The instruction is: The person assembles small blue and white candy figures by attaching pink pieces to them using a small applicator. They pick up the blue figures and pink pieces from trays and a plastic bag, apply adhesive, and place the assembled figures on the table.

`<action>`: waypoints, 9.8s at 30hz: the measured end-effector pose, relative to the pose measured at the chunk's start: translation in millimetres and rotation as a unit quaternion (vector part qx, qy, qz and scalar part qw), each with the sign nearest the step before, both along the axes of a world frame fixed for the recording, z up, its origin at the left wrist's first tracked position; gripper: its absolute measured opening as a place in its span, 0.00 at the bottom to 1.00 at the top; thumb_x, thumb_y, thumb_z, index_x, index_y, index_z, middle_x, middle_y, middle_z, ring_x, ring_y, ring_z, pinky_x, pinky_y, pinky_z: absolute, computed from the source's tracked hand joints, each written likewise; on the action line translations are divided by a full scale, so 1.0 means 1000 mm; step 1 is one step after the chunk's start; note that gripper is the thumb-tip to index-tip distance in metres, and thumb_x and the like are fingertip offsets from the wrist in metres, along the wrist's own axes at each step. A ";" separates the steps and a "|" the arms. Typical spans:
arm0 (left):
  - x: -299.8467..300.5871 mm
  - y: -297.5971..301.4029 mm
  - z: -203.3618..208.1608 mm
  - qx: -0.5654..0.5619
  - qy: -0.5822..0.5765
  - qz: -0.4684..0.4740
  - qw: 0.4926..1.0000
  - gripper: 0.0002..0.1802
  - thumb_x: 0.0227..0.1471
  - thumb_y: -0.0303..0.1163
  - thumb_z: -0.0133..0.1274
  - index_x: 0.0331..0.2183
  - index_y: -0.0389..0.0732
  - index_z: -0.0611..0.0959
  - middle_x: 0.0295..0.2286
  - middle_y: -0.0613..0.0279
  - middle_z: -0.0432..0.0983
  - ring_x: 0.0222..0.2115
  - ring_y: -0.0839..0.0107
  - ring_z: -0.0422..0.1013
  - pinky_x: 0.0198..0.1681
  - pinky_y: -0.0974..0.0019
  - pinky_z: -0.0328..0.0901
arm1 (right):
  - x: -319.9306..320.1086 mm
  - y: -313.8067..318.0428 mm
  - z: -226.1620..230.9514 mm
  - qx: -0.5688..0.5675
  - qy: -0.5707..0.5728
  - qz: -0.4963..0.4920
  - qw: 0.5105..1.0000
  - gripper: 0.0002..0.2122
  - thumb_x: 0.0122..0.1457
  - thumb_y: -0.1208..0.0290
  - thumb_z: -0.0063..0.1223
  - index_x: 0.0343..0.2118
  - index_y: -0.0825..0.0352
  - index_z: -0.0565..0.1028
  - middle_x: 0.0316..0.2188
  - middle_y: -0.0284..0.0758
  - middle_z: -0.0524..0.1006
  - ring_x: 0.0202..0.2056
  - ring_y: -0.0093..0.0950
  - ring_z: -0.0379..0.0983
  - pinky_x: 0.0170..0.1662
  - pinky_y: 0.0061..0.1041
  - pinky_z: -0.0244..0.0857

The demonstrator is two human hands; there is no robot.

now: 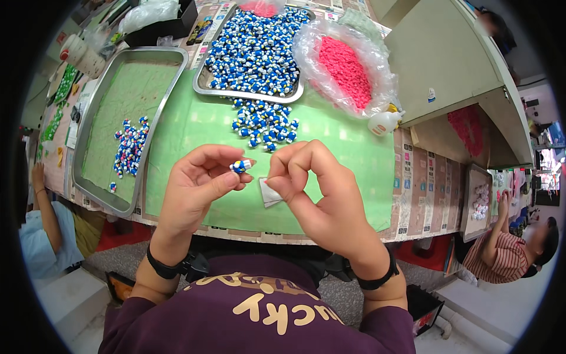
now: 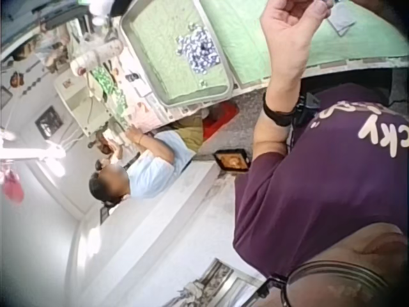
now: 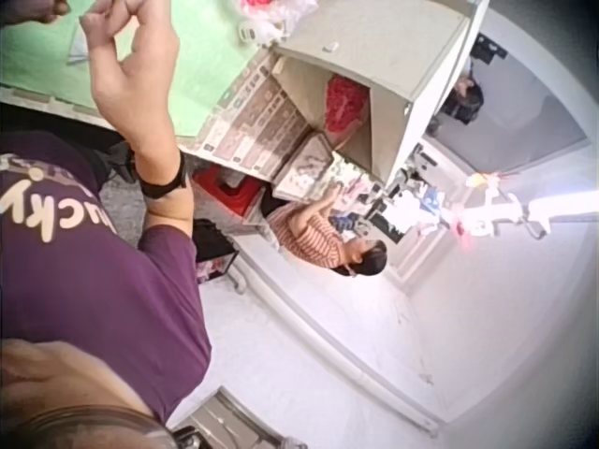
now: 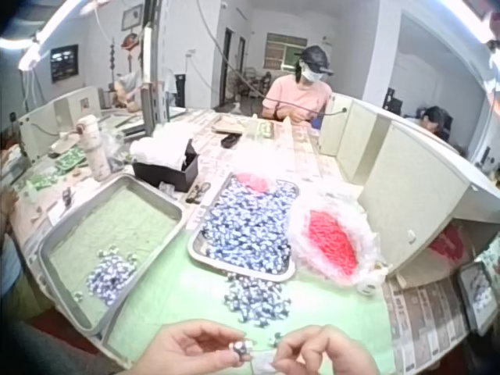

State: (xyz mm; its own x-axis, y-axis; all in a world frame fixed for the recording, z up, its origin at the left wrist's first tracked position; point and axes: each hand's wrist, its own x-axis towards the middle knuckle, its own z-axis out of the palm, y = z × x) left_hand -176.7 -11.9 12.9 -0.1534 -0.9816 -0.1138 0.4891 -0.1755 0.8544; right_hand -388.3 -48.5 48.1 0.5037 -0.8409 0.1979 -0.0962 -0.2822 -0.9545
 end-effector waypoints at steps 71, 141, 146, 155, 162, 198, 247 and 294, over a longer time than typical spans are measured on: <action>-0.002 -0.053 -0.026 -0.181 -0.561 -0.006 0.808 0.11 0.48 0.29 0.63 0.31 0.35 0.78 0.26 0.60 0.75 0.23 0.71 0.73 0.25 0.69 0.66 | -0.028 0.002 -0.025 -0.171 0.078 -0.097 0.977 0.10 0.52 0.88 0.56 0.27 0.67 0.67 0.30 0.37 0.74 0.30 0.26 0.71 0.35 0.23 0.66; -0.017 0.002 0.004 -0.072 -0.056 0.066 0.994 0.10 0.54 0.19 0.56 0.40 0.31 0.78 0.37 0.55 0.78 0.37 0.69 0.77 0.42 0.68 0.73 | 0.010 0.000 0.014 -0.050 0.029 -0.020 0.998 0.14 0.56 0.89 0.53 0.31 0.64 0.60 0.33 0.37 0.72 0.36 0.22 0.69 0.41 0.22 0.65; -0.024 0.002 0.005 -0.118 -0.077 0.091 0.986 0.12 0.51 0.17 0.58 0.40 0.32 0.79 0.36 0.57 0.78 0.37 0.72 0.76 0.42 0.69 0.72 | 0.015 0.003 0.012 -0.082 0.021 -0.038 0.996 0.14 0.56 0.88 0.54 0.31 0.64 0.60 0.33 0.37 0.73 0.35 0.23 0.69 0.40 0.21 0.65; -0.025 0.002 0.002 -0.264 -0.296 0.153 0.905 0.11 0.46 0.17 0.62 0.36 0.33 0.83 0.33 0.55 0.79 0.33 0.71 0.76 0.35 0.71 0.72 | 0.018 0.002 0.005 -0.203 0.076 -0.050 0.975 0.13 0.55 0.88 0.55 0.32 0.66 0.62 0.31 0.39 0.74 0.33 0.24 0.72 0.36 0.22 0.67; -0.017 -0.001 0.010 -0.347 -0.364 0.139 0.853 0.11 0.42 0.16 0.64 0.33 0.33 0.83 0.29 0.55 0.80 0.28 0.70 0.76 0.29 0.71 0.70 | 0.013 0.001 -0.005 -0.122 0.039 -0.019 0.992 0.14 0.54 0.88 0.57 0.31 0.65 0.62 0.33 0.36 0.68 0.33 0.22 0.67 0.39 0.20 0.64; -0.014 -0.058 -0.021 -0.287 -0.601 -0.086 0.741 0.09 0.48 0.25 0.58 0.36 0.38 0.81 0.33 0.57 0.72 0.33 0.59 0.73 0.35 0.61 0.68 | -0.056 -0.017 -0.060 -0.161 0.335 -0.086 0.924 0.05 0.50 0.85 0.48 0.29 0.69 0.67 0.25 0.41 0.71 0.31 0.42 0.69 0.35 0.37 0.64; -0.016 0.003 0.003 -0.046 -0.004 0.070 0.997 0.13 0.51 0.20 0.60 0.41 0.32 0.80 0.37 0.57 0.79 0.39 0.72 0.76 0.44 0.70 0.71 | 0.025 0.001 0.003 -0.057 -0.058 -0.053 0.995 0.18 0.54 0.88 0.55 0.33 0.63 0.57 0.33 0.39 0.74 0.35 0.23 0.71 0.41 0.22 0.65; 0.051 -0.053 0.001 -0.145 -0.585 0.051 0.797 0.13 0.47 0.25 0.60 0.37 0.35 0.79 0.35 0.60 0.74 0.29 0.71 0.72 0.31 0.69 0.67 | -0.082 -0.022 -0.038 0.044 0.223 -0.143 0.963 0.06 0.55 0.82 0.56 0.30 0.69 0.68 0.27 0.30 0.74 0.33 0.20 0.72 0.41 0.21 0.65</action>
State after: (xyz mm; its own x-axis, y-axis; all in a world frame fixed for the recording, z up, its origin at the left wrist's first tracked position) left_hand -125.2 -65.3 14.2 -0.0262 -0.9931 0.1143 -0.6717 0.1022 0.7338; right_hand -470.3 -70.5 9.9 0.2674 -0.9615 -0.0628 -0.5639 -0.1033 -0.8193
